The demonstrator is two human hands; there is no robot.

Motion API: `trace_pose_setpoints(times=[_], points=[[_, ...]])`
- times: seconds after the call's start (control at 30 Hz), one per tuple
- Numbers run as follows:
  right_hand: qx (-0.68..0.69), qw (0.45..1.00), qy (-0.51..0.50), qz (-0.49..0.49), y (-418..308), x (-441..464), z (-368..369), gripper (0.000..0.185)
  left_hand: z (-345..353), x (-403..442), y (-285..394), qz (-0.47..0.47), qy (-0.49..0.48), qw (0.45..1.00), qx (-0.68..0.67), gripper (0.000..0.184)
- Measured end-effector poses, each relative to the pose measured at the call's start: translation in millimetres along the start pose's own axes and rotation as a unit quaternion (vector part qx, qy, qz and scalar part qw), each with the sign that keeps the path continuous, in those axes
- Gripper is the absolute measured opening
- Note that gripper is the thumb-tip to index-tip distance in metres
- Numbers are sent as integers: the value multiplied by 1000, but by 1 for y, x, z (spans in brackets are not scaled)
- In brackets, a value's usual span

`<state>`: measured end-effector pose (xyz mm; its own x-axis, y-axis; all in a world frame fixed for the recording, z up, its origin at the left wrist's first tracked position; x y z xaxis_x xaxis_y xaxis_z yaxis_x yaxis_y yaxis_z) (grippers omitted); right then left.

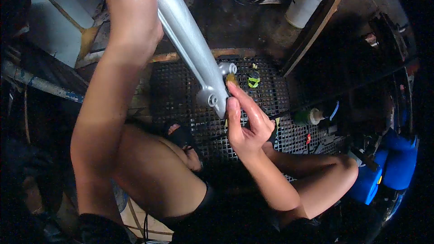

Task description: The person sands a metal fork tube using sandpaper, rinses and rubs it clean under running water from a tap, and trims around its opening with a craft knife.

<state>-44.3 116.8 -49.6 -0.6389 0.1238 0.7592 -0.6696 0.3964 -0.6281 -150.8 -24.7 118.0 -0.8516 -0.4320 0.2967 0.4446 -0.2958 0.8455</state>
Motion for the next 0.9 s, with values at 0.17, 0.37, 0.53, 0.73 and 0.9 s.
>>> trace_pose_setpoints(times=[0.17,0.37,0.53,0.73,0.9], points=[[47,996,-29,71,5,-1,-16,20,-15,13,-3,-44,-70,995,-59,40],[-8,993,46,112,18,10,-33,19,-33,49,-12,-14,-92,994,-53,34],[-27,995,-72,-61,-20,53,-8,35,-28,47,-18,-44,-178,982,-53,37],[-99,983,-131,-86,-11,32,-23,40,-14,27,-4,-25,-149,988,4,38],[-29,979,-95,-180,-34,101,0,41,-12,24,-17,-101,-218,970,-39,33]])
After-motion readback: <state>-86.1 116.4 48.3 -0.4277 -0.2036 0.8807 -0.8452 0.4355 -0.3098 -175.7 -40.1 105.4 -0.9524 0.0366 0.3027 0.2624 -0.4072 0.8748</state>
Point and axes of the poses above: each hand's wrist, its own x-axis towards the middle knuckle, its own z-axis out of the palm, y = z × x, the point moved 2 cm from there along x, towards the middle knuckle, and after that the axes turned 3 degrees about -z, right-handed, at the moved point
